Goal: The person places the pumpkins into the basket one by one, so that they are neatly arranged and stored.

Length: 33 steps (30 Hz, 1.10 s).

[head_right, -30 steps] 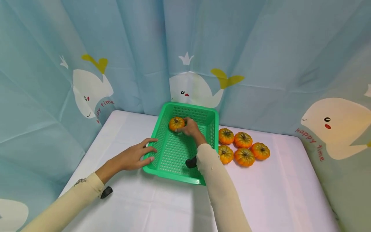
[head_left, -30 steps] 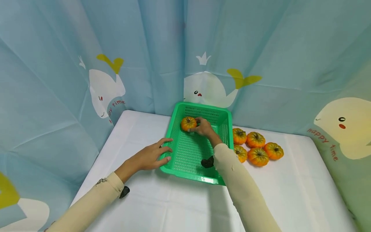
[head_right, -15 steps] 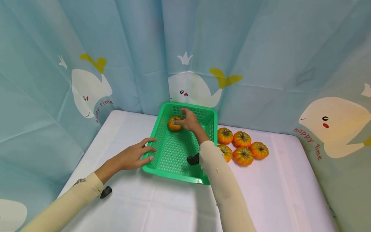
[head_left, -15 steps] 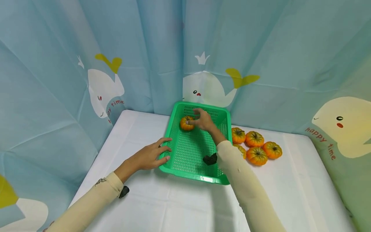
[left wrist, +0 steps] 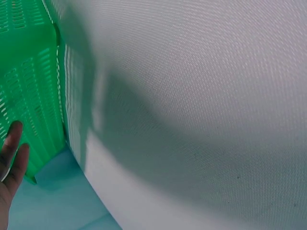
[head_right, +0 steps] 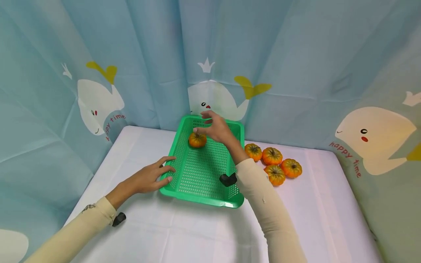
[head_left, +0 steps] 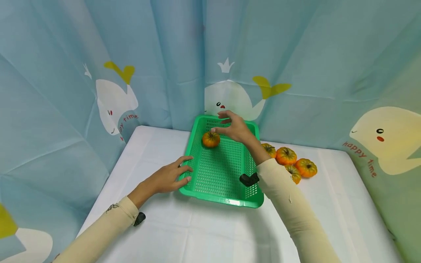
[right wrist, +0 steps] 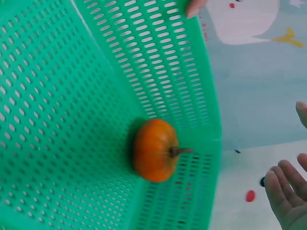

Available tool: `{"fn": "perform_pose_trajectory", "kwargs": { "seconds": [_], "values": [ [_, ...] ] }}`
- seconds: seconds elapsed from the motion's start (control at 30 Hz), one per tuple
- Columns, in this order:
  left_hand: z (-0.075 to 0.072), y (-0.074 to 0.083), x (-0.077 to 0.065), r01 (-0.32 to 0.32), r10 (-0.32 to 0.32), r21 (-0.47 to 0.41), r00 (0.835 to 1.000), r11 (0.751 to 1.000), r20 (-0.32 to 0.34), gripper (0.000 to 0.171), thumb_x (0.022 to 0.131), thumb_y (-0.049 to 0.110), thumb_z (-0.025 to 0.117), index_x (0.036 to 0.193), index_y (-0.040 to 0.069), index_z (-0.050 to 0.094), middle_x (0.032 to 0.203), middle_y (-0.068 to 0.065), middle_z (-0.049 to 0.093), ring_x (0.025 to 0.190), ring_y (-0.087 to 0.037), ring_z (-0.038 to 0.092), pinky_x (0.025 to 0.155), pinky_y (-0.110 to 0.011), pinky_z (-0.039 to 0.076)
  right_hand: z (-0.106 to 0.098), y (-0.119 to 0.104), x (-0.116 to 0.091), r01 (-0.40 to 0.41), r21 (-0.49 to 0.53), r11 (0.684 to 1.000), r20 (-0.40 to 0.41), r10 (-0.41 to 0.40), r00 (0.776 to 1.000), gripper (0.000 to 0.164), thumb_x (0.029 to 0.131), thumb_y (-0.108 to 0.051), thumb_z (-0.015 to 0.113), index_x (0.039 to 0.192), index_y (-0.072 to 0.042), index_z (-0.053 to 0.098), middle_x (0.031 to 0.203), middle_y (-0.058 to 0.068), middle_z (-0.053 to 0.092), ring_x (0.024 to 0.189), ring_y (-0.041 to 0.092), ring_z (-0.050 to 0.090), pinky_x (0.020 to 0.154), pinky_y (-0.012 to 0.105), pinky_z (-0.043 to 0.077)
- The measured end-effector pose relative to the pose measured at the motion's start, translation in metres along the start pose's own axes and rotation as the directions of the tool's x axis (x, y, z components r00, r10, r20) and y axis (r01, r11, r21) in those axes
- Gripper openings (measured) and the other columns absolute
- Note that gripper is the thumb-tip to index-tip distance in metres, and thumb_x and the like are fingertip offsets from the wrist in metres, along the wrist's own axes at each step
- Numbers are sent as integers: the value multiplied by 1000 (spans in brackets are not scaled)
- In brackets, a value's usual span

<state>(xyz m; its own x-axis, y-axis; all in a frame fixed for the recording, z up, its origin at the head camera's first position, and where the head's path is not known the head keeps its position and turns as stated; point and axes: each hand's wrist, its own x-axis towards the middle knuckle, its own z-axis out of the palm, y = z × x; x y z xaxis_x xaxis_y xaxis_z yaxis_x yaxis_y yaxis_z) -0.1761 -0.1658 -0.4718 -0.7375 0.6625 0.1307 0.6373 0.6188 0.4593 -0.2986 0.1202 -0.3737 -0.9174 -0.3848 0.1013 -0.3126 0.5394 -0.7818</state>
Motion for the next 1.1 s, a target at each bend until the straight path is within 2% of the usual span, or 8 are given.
{"fn": "perform_pose_trajectory", "kwargs": {
  "seconds": [0.3, 0.5, 0.8, 1.1],
  "values": [
    [4, 3, -5, 10, -10, -10, 1000, 1000, -15, 36, 104, 39, 52, 127, 14, 65, 160, -5, 33, 99, -18, 68, 81, -37, 55, -22, -10, -30, 56, -11, 998, -27, -56, 998, 61, 87, -26, 81, 138, -7, 54, 142, 15, 56, 123, 38, 57, 97, 51, 50],
    [3, 4, -4, -14, 14, 18, 999, 1000, -37, 35, 104, 37, 54, 126, 13, 65, 158, -7, 35, 101, -20, 68, 82, -38, 56, -42, -8, -57, 45, -27, 999, -47, -46, 998, 59, 88, -27, 80, 139, -11, 54, 142, 13, 56, 123, 36, 58, 96, 51, 51],
    [1, 4, -1, -3, 3, 20, 1000, 1000, -15, 36, 104, 38, 53, 127, 13, 65, 160, -6, 33, 104, -19, 67, 83, -39, 56, -62, 8, -94, 25, -75, 997, -49, -29, 998, 56, 89, -28, 78, 136, -7, 55, 139, 13, 57, 122, 33, 58, 100, 51, 49],
    [0, 5, -1, -2, 2, 12, 1000, 1000, -24, 36, 104, 38, 53, 126, 13, 65, 159, -7, 34, 106, -21, 67, 85, -41, 55, -80, 26, -135, -45, -108, 993, -80, 37, 996, 54, 92, -31, 76, 136, -9, 56, 137, 15, 58, 115, 40, 63, 92, 54, 54]
  ]
}}
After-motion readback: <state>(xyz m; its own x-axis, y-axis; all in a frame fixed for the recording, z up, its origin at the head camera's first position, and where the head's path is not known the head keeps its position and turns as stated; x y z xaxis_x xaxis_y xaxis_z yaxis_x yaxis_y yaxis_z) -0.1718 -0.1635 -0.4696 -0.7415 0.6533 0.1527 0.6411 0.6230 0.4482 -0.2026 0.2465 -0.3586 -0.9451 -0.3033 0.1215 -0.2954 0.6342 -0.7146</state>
